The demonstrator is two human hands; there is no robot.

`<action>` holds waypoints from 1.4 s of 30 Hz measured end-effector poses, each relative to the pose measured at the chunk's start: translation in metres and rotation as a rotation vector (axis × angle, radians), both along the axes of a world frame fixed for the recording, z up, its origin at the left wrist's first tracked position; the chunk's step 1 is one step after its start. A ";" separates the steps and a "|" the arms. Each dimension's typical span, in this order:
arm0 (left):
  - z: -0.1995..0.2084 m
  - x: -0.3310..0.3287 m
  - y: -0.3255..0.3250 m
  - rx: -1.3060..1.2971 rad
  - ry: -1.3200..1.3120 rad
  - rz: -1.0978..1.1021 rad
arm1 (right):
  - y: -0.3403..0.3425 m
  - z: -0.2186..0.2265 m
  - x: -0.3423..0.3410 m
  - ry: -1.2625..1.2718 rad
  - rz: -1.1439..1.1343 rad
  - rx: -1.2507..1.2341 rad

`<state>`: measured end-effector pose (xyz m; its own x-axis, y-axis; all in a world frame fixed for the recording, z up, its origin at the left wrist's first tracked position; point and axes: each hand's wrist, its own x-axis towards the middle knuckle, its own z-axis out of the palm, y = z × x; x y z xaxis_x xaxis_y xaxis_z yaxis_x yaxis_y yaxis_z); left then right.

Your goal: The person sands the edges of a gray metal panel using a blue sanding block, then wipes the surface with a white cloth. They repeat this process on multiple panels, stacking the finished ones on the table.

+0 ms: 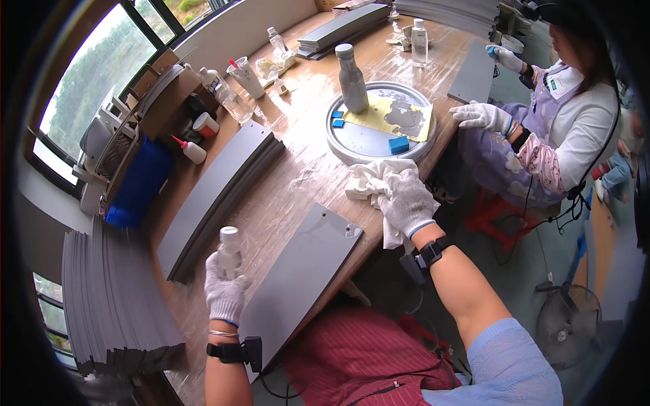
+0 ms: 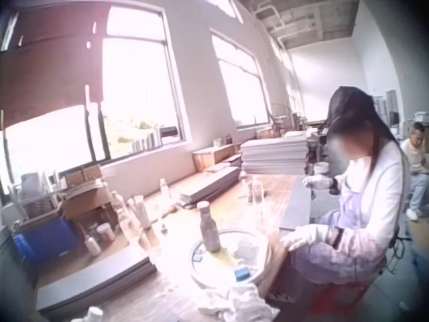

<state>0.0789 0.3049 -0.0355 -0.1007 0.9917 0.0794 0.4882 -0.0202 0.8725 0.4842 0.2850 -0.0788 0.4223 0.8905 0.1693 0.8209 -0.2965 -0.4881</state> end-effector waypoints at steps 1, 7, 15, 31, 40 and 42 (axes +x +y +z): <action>0.005 -0.011 0.000 0.023 -0.098 0.098 | 0.001 0.001 0.003 -0.001 -0.012 -0.028; -0.053 -0.155 -0.004 0.022 -0.470 0.509 | 0.005 -0.005 0.003 -0.013 0.000 -0.029; -0.071 -0.129 -0.048 0.179 -0.296 0.626 | 0.009 -0.014 0.005 -0.094 0.015 -0.065; -0.044 0.045 -0.101 0.106 0.830 0.047 | -0.043 0.014 -0.095 -0.158 0.260 -0.044; -0.051 0.043 -0.100 0.135 0.865 0.053 | -0.083 -0.001 -0.139 -0.073 0.411 0.158; -0.051 0.044 -0.099 0.140 0.858 0.061 | -0.065 -0.012 -0.116 -0.110 0.290 0.276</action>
<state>0.1225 0.2060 -0.0868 -0.0032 0.9620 0.2730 0.9796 -0.0519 0.1944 0.3684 0.2195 -0.0911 0.1269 0.8846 0.4487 0.9030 0.0841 -0.4213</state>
